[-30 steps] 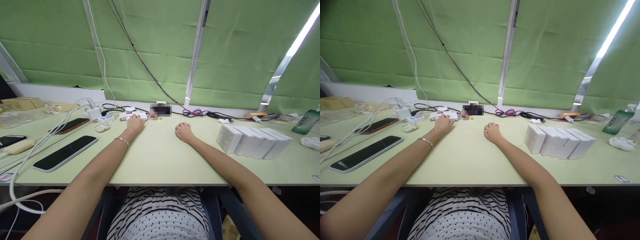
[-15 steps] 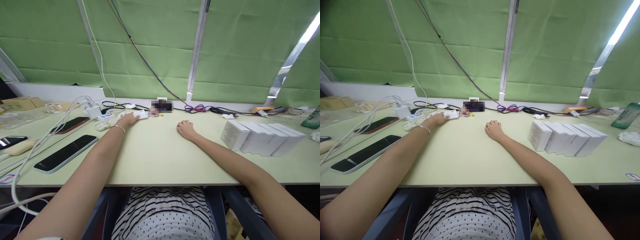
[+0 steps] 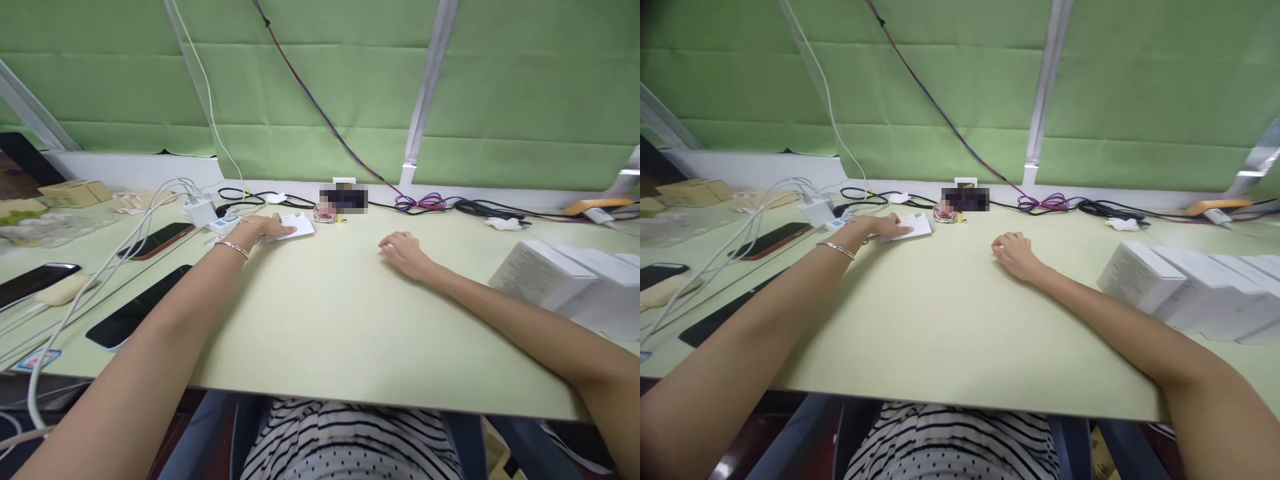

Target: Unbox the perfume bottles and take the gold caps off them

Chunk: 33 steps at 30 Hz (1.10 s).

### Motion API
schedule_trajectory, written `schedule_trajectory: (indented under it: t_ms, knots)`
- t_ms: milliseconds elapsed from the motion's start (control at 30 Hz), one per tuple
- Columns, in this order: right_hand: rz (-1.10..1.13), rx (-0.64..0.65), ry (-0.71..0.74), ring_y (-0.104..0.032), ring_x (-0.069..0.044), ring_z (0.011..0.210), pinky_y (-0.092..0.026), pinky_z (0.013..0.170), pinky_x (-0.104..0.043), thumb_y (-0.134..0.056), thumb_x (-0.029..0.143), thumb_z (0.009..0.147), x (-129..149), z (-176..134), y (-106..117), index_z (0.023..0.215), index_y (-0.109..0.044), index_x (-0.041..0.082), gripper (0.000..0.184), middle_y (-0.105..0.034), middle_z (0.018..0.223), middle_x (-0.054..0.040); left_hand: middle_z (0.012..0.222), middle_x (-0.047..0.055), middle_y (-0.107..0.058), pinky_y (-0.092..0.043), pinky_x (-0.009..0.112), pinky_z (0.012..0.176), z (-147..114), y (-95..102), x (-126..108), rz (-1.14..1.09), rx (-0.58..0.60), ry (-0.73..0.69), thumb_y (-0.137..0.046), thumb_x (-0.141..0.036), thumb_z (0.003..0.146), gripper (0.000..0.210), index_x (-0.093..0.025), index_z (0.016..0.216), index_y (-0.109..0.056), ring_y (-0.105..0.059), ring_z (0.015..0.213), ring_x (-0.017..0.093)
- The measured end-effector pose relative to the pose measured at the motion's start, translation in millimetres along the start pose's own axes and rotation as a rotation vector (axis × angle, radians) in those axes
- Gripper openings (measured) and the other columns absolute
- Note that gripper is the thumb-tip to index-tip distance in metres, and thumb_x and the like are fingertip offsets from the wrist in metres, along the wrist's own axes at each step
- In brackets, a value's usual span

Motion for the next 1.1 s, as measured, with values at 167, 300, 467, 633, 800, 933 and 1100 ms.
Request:
schedule_trajectory:
  t_ms: [167, 300, 467, 633, 800, 933, 1100]
  knots:
    - [0.052, 0.047, -0.038, -0.046, -0.025, 0.099, -0.035, 0.082, -0.041, -0.028, 0.034, 0.089, 2, -29, 4, 0.092, -0.057, 0.022, 0.031, -0.060, 0.099, -0.0077, 0.127, 0.016, -0.048, -0.040, 0.053, 0.080, -24, 1.4, -1, 0.091, 0.291, 0.008, -0.060, -0.069, 0.052, 0.090, -0.028, 0.129, -0.039, -0.049, 0.104, 0.042]
    - [0.110, 0.062, -0.090, -0.049, -0.023, 0.100, -0.037, 0.085, -0.043, -0.029, 0.036, 0.089, 10, -44, 7, 0.094, -0.056, 0.024, 0.030, -0.061, 0.099, -0.0062, 0.113, 0.017, -0.058, -0.043, 0.047, 0.078, -61, 9.2, -34, 0.223, 0.399, -0.130, -0.071, -0.062, 0.039, 0.095, -0.022, 0.122, -0.047, -0.055, 0.094, 0.038]
    - [0.279, 0.069, -0.213, -0.053, -0.022, 0.101, -0.041, 0.086, -0.041, -0.031, 0.039, 0.088, 9, -54, 7, 0.109, -0.048, 0.024, 0.031, -0.058, 0.107, -0.0068, 0.097, 0.017, -0.065, -0.047, 0.042, 0.072, -126, -0.8, -100, 0.310, 0.399, -0.475, -0.067, -0.063, 0.046, 0.082, -0.020, 0.114, -0.052, -0.060, 0.085, 0.033]
    - [0.363, -0.016, -0.236, -0.053, -0.020, 0.100, -0.045, 0.085, -0.041, -0.033, 0.040, 0.088, -7, -44, 6, 0.120, -0.040, 0.023, 0.037, -0.051, 0.115, -0.0087, 0.134, 0.023, -0.037, -0.037, 0.051, 0.091, -161, -25.1, -156, 0.128, 0.097, -0.949, -0.059, -0.065, 0.059, 0.081, -0.015, 0.121, -0.044, -0.035, 0.122, 0.039]
    - [0.357, -0.073, -0.274, -0.053, -0.019, 0.097, -0.047, 0.083, -0.040, -0.035, 0.037, 0.087, -29, -31, 7, 0.117, -0.043, 0.023, 0.033, -0.050, 0.111, -0.0079, 0.145, 0.022, -0.014, -0.015, 0.056, 0.103, -155, -53.0, -172, -0.029, 0.026, -1.118, -0.036, -0.070, 0.074, 0.089, -0.010, 0.137, -0.020, -0.009, 0.133, 0.037]
    - [0.355, -0.062, -0.289, -0.052, -0.020, 0.096, -0.047, 0.083, -0.040, -0.036, 0.035, 0.087, -34, -29, 5, 0.115, -0.044, 0.025, 0.031, -0.047, 0.111, -0.0073, 0.145, 0.020, -0.015, -0.012, 0.053, 0.106, -152, -57.9, -173, -0.110, -0.040, -1.129, -0.034, -0.069, 0.076, 0.088, -0.011, 0.139, -0.012, -0.007, 0.134, 0.033]
    - [0.391, -0.098, -0.366, -0.051, -0.019, 0.099, -0.047, 0.083, -0.040, -0.033, 0.037, 0.088, -39, -37, 5, 0.115, -0.043, 0.027, 0.030, -0.040, 0.118, -0.0072, 0.145, 0.018, -0.018, -0.012, 0.050, 0.107, -154, -58.1, -176, -0.149, -0.039, -1.155, -0.034, -0.069, 0.076, 0.088, -0.011, 0.139, -0.012, -0.009, 0.134, 0.033]
Point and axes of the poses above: each hand's wrist, its own z-axis towards the middle knuckle, its own y-axis out of the back of the hand, x = y × z, the point moved 5 cm from there along z, towards the middle knuckle
